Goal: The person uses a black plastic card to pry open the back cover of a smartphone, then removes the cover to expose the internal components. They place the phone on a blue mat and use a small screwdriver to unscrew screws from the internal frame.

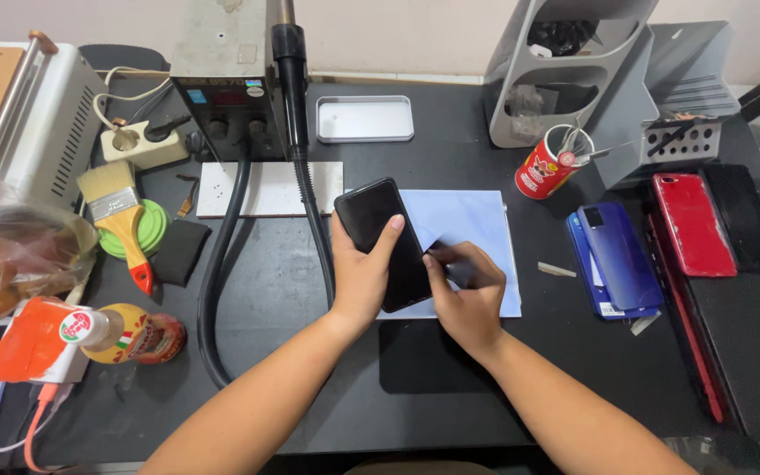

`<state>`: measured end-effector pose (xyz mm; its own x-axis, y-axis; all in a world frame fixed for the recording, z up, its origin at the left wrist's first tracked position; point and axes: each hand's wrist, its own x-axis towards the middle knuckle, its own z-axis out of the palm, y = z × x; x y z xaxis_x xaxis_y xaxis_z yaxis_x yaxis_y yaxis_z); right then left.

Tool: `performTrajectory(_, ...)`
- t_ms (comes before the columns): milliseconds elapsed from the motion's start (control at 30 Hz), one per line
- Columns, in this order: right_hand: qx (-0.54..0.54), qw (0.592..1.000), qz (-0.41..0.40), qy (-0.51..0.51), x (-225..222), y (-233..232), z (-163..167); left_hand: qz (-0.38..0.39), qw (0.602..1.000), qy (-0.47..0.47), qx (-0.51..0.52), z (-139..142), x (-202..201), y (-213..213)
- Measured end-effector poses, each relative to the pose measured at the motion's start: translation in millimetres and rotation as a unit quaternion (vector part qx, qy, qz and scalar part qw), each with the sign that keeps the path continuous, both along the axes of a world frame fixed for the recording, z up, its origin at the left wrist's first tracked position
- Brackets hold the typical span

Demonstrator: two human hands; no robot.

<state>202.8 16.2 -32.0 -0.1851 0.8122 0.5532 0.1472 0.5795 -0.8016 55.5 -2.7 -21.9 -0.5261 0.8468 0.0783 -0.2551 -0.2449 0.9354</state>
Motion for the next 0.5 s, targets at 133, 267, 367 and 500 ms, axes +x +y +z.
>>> performTrajectory(133,0.020,1.000,-0.016,-0.016,-0.9,0.1,1.4,0.003,1.000,-0.001,0.012,-0.3,0.7,1.0)
performTrajectory(267,0.119,0.990,-0.004,-0.079,2.1,1.9,5.5,0.024,0.999,0.036,0.007,-2.3,2.0,1.3)
performTrajectory(367,0.045,0.997,-0.022,-0.050,-3.2,1.5,5.5,0.029,0.999,0.031,-0.001,-3.9,2.4,1.5)
performTrajectory(500,0.085,0.993,-0.030,-0.080,-2.3,4.2,6.5,0.028,0.999,0.027,-0.007,-4.7,2.6,3.2)
